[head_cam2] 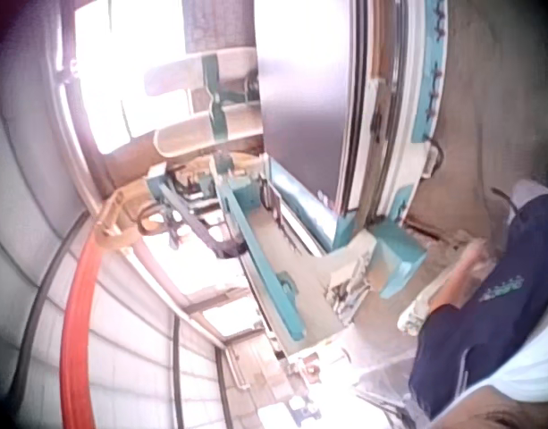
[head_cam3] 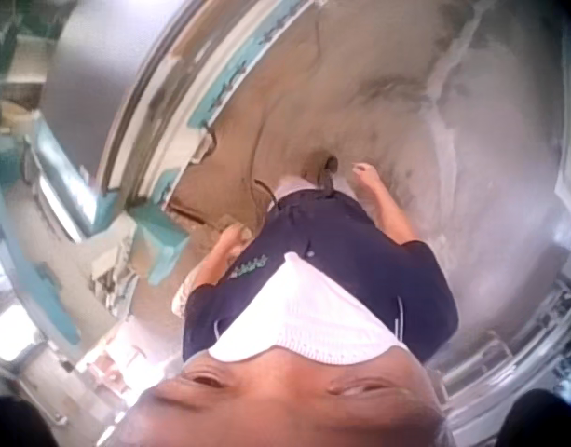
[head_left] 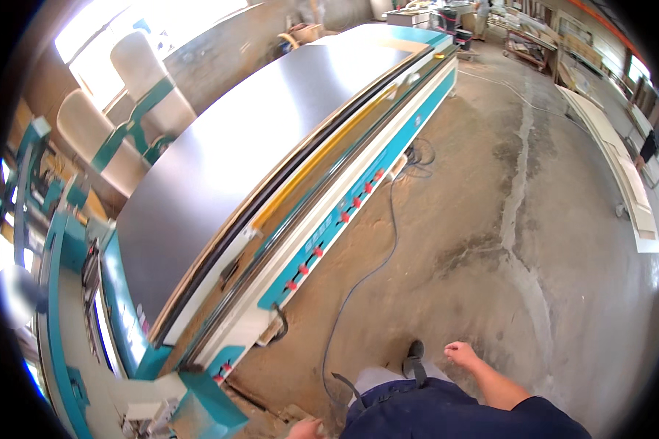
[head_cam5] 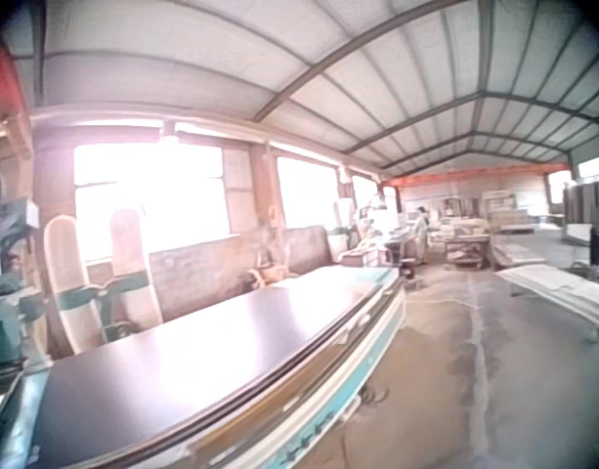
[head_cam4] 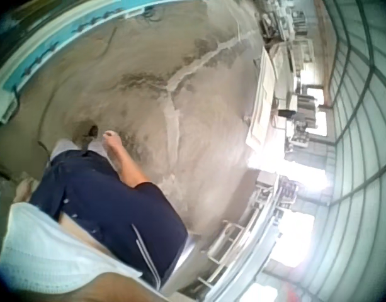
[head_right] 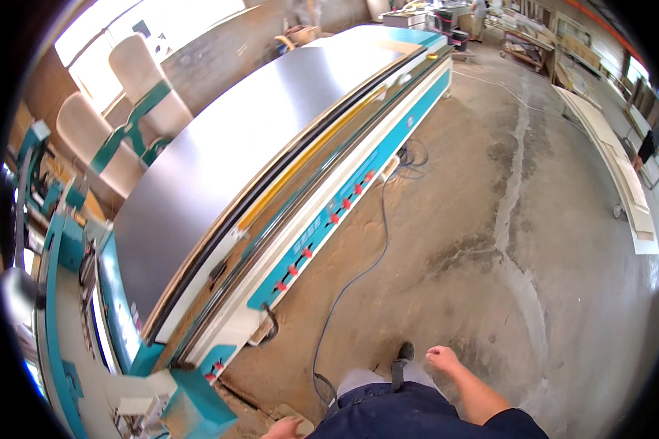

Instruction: The person operates a control panel for a wood-cutting machine, then peels adhesive labels from a roll and applies them to specific sections of a large grey composite panel. After applying the labels, the person removes waste material strips from around the panel and places them onto a wooden scrap pile.

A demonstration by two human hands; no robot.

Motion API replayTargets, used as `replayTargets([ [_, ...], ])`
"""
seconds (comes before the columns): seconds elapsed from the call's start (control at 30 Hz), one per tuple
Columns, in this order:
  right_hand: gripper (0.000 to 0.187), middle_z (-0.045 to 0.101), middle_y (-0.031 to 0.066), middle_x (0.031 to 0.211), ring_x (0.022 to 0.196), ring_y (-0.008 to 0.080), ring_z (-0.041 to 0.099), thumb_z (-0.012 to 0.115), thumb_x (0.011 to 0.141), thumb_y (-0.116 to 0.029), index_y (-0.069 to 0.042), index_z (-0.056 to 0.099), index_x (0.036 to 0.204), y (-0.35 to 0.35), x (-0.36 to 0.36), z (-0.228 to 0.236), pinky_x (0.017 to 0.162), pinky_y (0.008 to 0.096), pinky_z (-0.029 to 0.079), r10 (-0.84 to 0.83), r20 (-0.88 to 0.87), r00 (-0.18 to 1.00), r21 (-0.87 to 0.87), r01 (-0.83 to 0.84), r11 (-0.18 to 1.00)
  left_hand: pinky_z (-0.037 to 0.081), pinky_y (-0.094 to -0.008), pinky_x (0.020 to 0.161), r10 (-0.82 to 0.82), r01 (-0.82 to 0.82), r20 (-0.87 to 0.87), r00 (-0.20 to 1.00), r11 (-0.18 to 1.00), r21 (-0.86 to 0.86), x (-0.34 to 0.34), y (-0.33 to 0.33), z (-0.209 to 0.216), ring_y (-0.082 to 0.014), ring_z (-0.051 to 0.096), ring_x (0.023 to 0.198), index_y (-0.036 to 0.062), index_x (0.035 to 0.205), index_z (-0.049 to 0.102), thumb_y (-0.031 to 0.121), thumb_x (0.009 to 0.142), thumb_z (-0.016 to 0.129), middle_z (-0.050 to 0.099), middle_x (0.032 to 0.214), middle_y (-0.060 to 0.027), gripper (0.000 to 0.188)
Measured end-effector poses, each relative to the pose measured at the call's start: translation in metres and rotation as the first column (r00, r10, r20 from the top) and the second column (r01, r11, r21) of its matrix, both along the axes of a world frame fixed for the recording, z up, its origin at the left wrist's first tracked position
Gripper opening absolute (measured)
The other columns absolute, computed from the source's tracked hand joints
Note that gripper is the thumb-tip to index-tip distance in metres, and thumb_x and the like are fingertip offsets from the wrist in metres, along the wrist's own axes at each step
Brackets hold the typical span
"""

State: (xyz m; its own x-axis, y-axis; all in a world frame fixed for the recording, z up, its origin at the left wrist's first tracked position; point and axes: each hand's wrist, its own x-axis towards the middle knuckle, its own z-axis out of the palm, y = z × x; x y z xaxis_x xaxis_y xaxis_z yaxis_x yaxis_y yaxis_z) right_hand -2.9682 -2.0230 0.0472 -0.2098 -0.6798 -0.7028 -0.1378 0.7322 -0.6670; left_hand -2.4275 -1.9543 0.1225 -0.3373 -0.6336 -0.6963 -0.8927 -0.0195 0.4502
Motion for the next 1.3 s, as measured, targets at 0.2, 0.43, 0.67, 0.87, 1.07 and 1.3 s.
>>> replayTargets([
  [0.2, 0.018, 0.064, 0.0056, 0.076, 0.066, 0.0149, 0.06, 0.061, 0.078, -0.017, -0.003, 0.066, 0.088, -0.088, -0.154, -0.001, 0.061, 0.029, 0.049, -0.171, -0.26, 0.951, 0.039, 0.187, 0.982, 0.043, -0.0406, 0.092, -0.159, 0.162, 0.035, 0.987, 0.976, -0.143, -0.175, -0.2, 0.001, -0.0299, 0.051, 0.111, 0.0163, 0.121, 0.055, 0.039, 0.071, 0.067, 0.056, 0.116, -0.0151, 0.056],
  [0.43, 0.015, 0.053, 0.0053, 0.06, 0.053, 0.0153, 0.053, 0.055, 0.083, -0.014, -0.003, 0.06, 0.075, -0.173, -0.257, -0.056, 0.046, 0.027, 0.04, -0.038, 0.038, 0.999, -0.034, 0.039, 0.999, 0.047, -0.0417, 0.068, 0.088, -0.063, 0.232, 0.969, 0.992, -0.114, -0.224, -0.321, -0.042, -0.0303, 0.059, 0.082, 0.0081, 0.104, 0.062, 0.025, 0.07, 0.069, 0.062, 0.09, -0.0172, 0.038],
  [0.67, 0.019, 0.057, 0.0048, 0.063, 0.058, 0.0171, 0.057, 0.053, 0.083, -0.02, -0.005, 0.062, 0.073, -0.372, -0.221, -0.091, 0.049, 0.0309, 0.044, 0.534, -0.01, 0.846, 0.135, -0.528, 0.839, 0.045, -0.0404, 0.087, 0.723, -0.641, -0.305, 0.619, 0.242, -0.728, -0.261, -0.259, 0.083, -0.033, 0.057, 0.101, 0.0026, 0.107, 0.06, 0.026, 0.075, 0.063, 0.061, 0.107, -0.0178, 0.04],
  [0.87, 0.024, 0.061, 0.0044, 0.065, 0.061, 0.0187, 0.06, 0.052, 0.083, -0.025, -0.008, 0.064, 0.071, -0.534, -0.196, -0.11, 0.053, 0.0343, 0.046, 0.769, -0.318, 0.555, 0.116, -0.782, 0.612, 0.048, -0.0383, 0.068, 0.891, -0.691, -0.209, -0.403, -0.446, -0.57, -0.188, -0.015, 0.071, -0.0302, 0.063, 0.076, 0.0041, 0.081, 0.061, 0.031, 0.074, 0.061, 0.064, 0.073, -0.0122, 0.028],
  [1.07, 0.02, 0.063, 0.0079, 0.074, 0.07, 0.0228, 0.062, 0.051, 0.082, -0.025, -0.01, 0.063, 0.079, -0.479, 0.045, -0.122, 0.056, 0.0362, 0.047, 0.872, -0.22, 0.437, -0.035, -0.897, 0.441, 0.045, -0.038, 0.062, 0.624, -0.404, -0.459, -0.632, -0.771, -0.492, -0.09, 0.168, 0.016, -0.0333, 0.058, 0.066, 0.0, 0.071, 0.055, 0.028, 0.073, 0.062, 0.057, 0.065, -0.0175, 0.029],
  [1.3, 0.038, 0.066, 0.0107, 0.097, 0.088, 0.0197, 0.063, 0.064, 0.081, -0.031, -0.004, 0.062, 0.107, -0.149, 0.299, 0.054, 0.074, 0.0337, 0.049, 0.858, -0.13, -0.496, 0.006, -0.866, -0.5, 0.044, -0.0388, 0.062, 0.65, -0.441, -0.406, -0.643, -0.747, -0.497, 0.042, 0.298, 0.031, -0.0326, 0.056, 0.064, -0.0013, 0.073, 0.056, 0.027, 0.075, 0.062, 0.057, 0.067, -0.0175, 0.029],
])
